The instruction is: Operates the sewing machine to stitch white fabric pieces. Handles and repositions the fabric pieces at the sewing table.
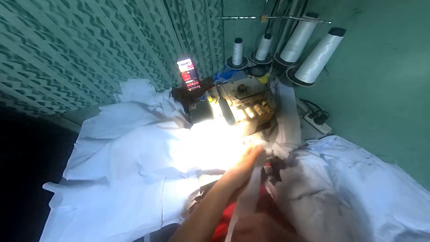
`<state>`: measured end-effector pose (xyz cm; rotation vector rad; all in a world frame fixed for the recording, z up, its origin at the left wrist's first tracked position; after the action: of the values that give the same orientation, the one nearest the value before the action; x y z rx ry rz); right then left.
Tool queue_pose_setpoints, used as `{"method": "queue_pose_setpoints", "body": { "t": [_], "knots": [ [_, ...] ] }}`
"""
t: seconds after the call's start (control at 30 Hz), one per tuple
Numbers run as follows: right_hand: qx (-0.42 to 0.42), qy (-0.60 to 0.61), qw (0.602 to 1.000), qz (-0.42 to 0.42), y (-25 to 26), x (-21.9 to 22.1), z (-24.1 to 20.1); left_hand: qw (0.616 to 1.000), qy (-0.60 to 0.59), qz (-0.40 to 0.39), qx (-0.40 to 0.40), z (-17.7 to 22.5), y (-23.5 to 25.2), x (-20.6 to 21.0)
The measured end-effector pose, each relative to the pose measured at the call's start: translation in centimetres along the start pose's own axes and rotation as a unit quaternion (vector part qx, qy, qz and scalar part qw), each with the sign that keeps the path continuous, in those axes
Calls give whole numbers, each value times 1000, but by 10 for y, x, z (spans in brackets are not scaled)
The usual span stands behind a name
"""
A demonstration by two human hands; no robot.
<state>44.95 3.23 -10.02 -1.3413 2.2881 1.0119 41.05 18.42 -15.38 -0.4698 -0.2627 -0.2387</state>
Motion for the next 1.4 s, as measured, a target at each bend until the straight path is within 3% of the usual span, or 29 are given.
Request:
{"method": "queue_pose_setpoints", "body": {
  "t": [0.1, 0.2, 0.33, 0.6, 0.73, 0.83, 0.9, 1.0, 1.07, 1.13, 1.23, 1.3, 1.4],
  "knots": [
    [-21, -91, 996, -1, 16, -24, 16, 990, 13, 110, 90, -6, -52, -45],
    [2, -106, 992, 75, 38, -56, 39, 972, 7, 154, 177, -8, -78, -72],
    [50, -130, 975, 172, 54, -82, 70, 958, -19, 147, 245, -15, -91, -85],
    [64, -119, 968, 213, 59, -95, 80, 952, -6, 125, 280, -11, -93, -83],
    [75, -172, 953, 239, 56, -100, 83, 962, -8, 82, 261, -8, -95, -81],
    [134, -192, 936, 264, 46, -103, 99, 953, 74, 168, 240, 2, -97, -87],
    [203, -42, 938, 277, 36, -94, 119, 941, 156, 212, 215, 14, -99, -94],
    [241, 228, 899, 286, 29, -65, 139, 919, 260, 222, 197, 33, -92, -103],
    [230, 261, 887, 305, 31, -58, 143, 906, 326, 205, 175, 47, -77, -103],
    [211, 228, 873, 376, 30, -67, 152, 889, 392, 186, 146, 63, -54, -101],
    [241, 208, 777, 544, 14, -82, 179, 862, 468, 166, 104, 80, -23, -114],
    [297, 211, 724, 586, 5, -84, 198, 858, 489, 157, 9, 79, -8, -136],
    [328, 238, 728, 553, 9, -72, 214, 837, 521, 163, -35, 85, 1, -152]
  ]
}}
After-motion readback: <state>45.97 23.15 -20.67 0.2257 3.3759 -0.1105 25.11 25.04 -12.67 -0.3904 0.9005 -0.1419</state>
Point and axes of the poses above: each hand's wrist, its own y-axis towards the middle knuckle, its own x-axis out of the palm, z = x × y, the point moved 8 cm from there along y, towards the middle knuckle, and after that the axes turned 11 degrees about -x, right-handed, at the moved point
